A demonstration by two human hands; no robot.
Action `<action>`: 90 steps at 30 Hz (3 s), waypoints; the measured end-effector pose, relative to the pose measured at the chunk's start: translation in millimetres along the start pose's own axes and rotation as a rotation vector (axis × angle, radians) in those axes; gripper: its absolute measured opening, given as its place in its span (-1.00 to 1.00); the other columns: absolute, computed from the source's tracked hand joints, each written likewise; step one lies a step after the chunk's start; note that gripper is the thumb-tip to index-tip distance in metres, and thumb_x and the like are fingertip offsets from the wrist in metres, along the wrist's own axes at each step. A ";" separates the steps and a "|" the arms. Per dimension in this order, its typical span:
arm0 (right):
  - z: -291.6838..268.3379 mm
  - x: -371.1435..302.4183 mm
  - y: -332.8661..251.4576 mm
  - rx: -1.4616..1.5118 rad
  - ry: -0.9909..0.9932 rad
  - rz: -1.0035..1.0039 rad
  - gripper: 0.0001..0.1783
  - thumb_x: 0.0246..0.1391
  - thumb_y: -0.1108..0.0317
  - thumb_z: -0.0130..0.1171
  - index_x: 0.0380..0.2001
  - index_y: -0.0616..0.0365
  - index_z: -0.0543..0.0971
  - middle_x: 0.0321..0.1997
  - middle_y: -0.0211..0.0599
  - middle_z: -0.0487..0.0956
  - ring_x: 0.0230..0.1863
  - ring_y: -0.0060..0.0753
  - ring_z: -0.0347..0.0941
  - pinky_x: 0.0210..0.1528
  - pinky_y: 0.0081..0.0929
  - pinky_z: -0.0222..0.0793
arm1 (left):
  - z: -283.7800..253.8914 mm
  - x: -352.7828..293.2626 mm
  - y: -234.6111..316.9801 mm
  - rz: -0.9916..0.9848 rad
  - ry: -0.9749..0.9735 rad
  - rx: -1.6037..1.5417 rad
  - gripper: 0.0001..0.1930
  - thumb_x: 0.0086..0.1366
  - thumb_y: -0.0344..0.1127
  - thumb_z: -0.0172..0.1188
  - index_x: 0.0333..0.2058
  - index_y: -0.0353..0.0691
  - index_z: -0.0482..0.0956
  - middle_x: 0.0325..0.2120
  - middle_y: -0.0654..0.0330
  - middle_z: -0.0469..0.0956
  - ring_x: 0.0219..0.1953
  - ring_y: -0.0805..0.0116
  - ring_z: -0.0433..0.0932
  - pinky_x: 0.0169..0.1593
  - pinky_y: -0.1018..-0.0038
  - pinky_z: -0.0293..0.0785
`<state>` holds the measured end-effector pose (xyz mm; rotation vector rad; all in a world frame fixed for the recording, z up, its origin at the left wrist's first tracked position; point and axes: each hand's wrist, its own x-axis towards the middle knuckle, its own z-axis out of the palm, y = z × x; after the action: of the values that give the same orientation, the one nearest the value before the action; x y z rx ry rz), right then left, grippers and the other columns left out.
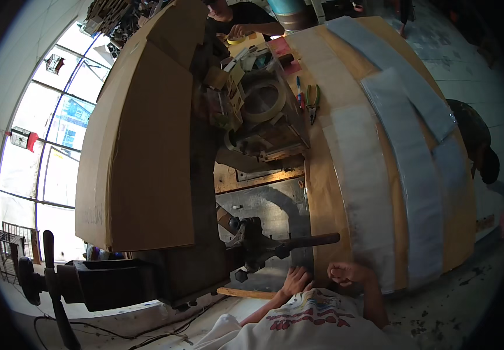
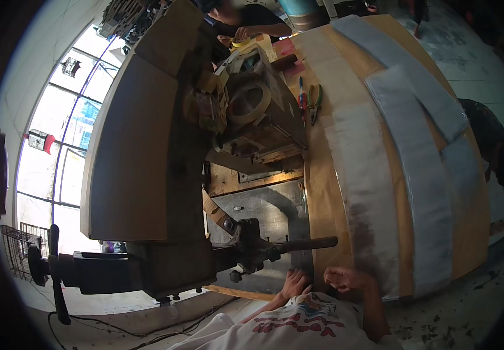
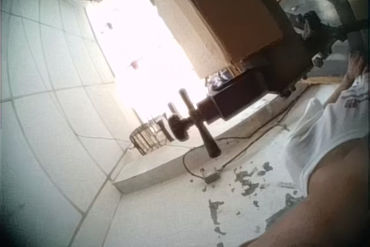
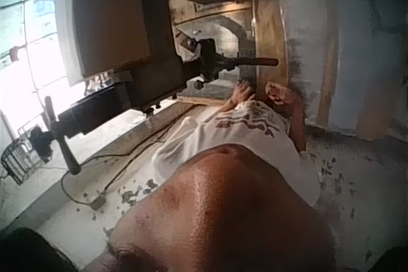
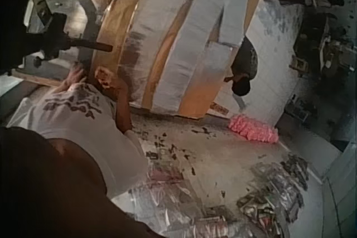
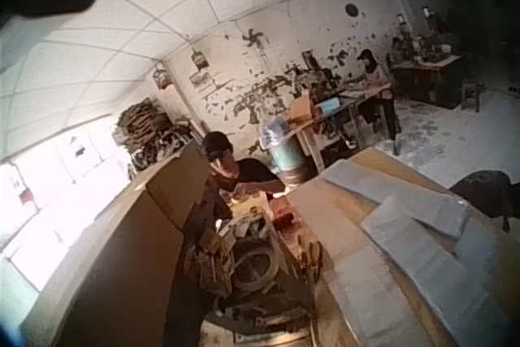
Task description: The person hands packaging to a coworker, gathers plastic sheets from the floor, and takes them to a workstation. The person then positions a template under a sealing machine, measures a plastic sleeve using a metal ruler, and aligns the ruler on the machine platform.
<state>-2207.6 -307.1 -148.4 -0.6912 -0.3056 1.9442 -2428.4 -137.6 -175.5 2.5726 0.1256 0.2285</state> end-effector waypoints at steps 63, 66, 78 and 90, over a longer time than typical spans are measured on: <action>-15.1 -7.7 -13.4 -0.272 0.072 0.180 -0.68 0.26 0.07 0.17 -0.12 0.01 0.40 -0.38 -0.58 0.36 -0.45 -0.78 0.27 -0.55 -0.76 0.25 | 1.5 -10.5 -6.5 0.098 -0.133 0.124 -0.80 0.08 -0.09 0.15 -0.40 -0.01 0.40 -0.40 0.26 0.39 -0.27 0.29 0.48 -0.21 0.30 0.22; -14.3 -4.8 -3.1 -0.190 0.058 0.134 -0.67 0.24 0.06 0.20 -0.17 0.03 0.40 -0.40 -0.55 0.37 -0.50 -0.80 0.28 -0.58 -0.74 0.26 | -3.5 0.5 -3.4 0.142 -0.049 0.112 -0.76 0.11 -0.05 0.19 -0.41 -0.03 0.42 -0.44 0.26 0.39 -0.29 0.29 0.48 -0.20 0.32 0.22; -6.0 -9.3 -27.3 -0.522 0.429 0.077 -0.69 0.25 0.09 0.19 -0.31 0.11 0.47 -0.49 -0.52 0.39 -0.65 -0.74 0.30 -0.66 -0.64 0.28 | -16.0 22.0 -2.7 0.257 -0.035 0.127 -0.76 0.03 -0.09 0.18 -0.38 -0.05 0.43 -0.43 0.27 0.40 -0.32 0.29 0.44 -0.14 0.32 0.20; -9.5 -37.2 -97.0 -0.532 0.659 -0.208 -0.71 0.27 0.18 0.16 -0.45 0.11 0.44 -0.58 -0.59 0.34 -0.68 -0.76 0.20 -0.66 -0.65 0.18 | -13.9 17.1 -5.1 0.192 -0.050 0.082 -0.70 0.19 0.03 0.15 -0.45 -0.07 0.45 -0.48 0.26 0.39 -0.38 0.27 0.40 -0.22 0.34 0.22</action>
<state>-2118.2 -296.1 -95.9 -1.5289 -0.4589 1.3404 -2414.5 -123.8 -164.3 2.6711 -0.1343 0.2343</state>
